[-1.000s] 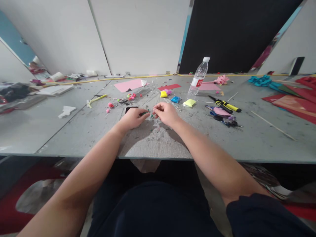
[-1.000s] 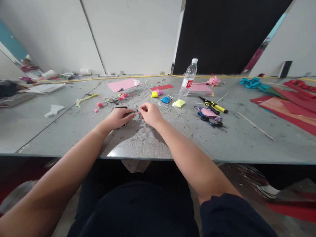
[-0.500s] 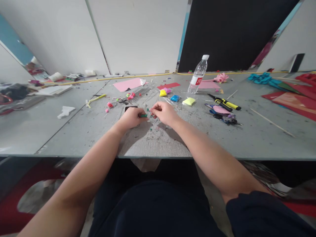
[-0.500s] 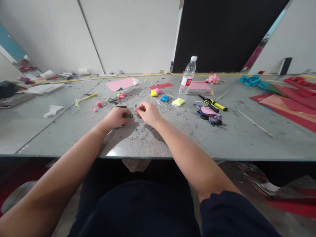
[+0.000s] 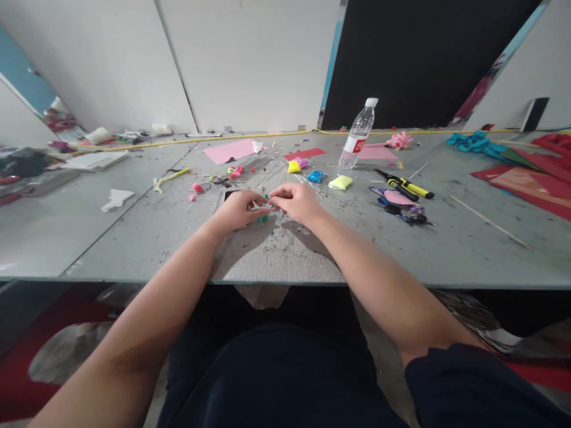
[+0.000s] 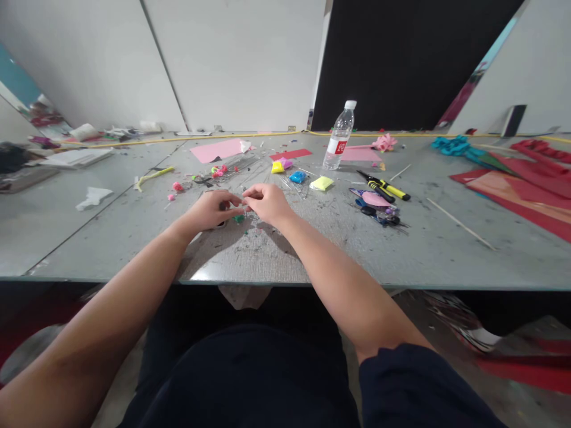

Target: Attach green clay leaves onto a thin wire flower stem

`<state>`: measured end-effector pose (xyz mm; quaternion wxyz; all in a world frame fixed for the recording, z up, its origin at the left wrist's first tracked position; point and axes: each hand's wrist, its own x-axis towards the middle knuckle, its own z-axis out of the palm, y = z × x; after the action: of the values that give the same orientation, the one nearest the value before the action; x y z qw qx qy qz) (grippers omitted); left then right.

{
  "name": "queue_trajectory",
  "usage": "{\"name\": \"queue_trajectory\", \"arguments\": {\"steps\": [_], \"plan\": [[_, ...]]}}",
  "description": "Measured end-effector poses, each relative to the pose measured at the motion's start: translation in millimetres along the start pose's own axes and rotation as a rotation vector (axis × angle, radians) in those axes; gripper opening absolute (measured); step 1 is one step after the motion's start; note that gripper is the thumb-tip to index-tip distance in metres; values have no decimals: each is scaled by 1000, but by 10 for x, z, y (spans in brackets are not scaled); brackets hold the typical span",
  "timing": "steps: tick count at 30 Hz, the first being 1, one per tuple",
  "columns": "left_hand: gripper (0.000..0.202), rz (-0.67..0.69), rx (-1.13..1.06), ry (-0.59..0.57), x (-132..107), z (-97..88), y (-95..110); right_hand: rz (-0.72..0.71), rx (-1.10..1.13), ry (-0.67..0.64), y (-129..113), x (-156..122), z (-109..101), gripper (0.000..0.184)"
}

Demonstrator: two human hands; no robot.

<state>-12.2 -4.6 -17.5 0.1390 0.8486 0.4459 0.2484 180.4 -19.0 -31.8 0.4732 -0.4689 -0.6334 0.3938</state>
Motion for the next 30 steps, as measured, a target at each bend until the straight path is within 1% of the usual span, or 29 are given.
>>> {"name": "queue_trajectory", "arguments": {"steps": [3, 5, 8, 10, 13, 16, 24, 30], "plan": [[23, -62, -130, 88, -11, -34, 52, -16, 24, -5, -23, -21, -3, 8], [19, -98, -225, 113, -18, -50, 83, -66, 12, 3, -33, -33, -7, 11], [20, -145, -364, 61, -29, -46, 122, -181, -39, 9, -44, -51, -9, 12], [21, -165, -438, 27, -36, -28, 140, -247, -68, -15, -51, -65, -8, 10], [18, -174, -546, 12, -41, -4, 149, -278, -98, -58, -58, -84, -5, 7], [18, -185, -645, 2, -39, -2, 134, -285, -101, -63, -57, -96, -2, 6], [18, -235, -752, -35, -39, -18, 117, -369, -153, -40, -67, -124, 7, 5], [23, -284, -771, -36, -43, -28, 157, -389, -180, -35, -84, -136, -9, 14]]}}
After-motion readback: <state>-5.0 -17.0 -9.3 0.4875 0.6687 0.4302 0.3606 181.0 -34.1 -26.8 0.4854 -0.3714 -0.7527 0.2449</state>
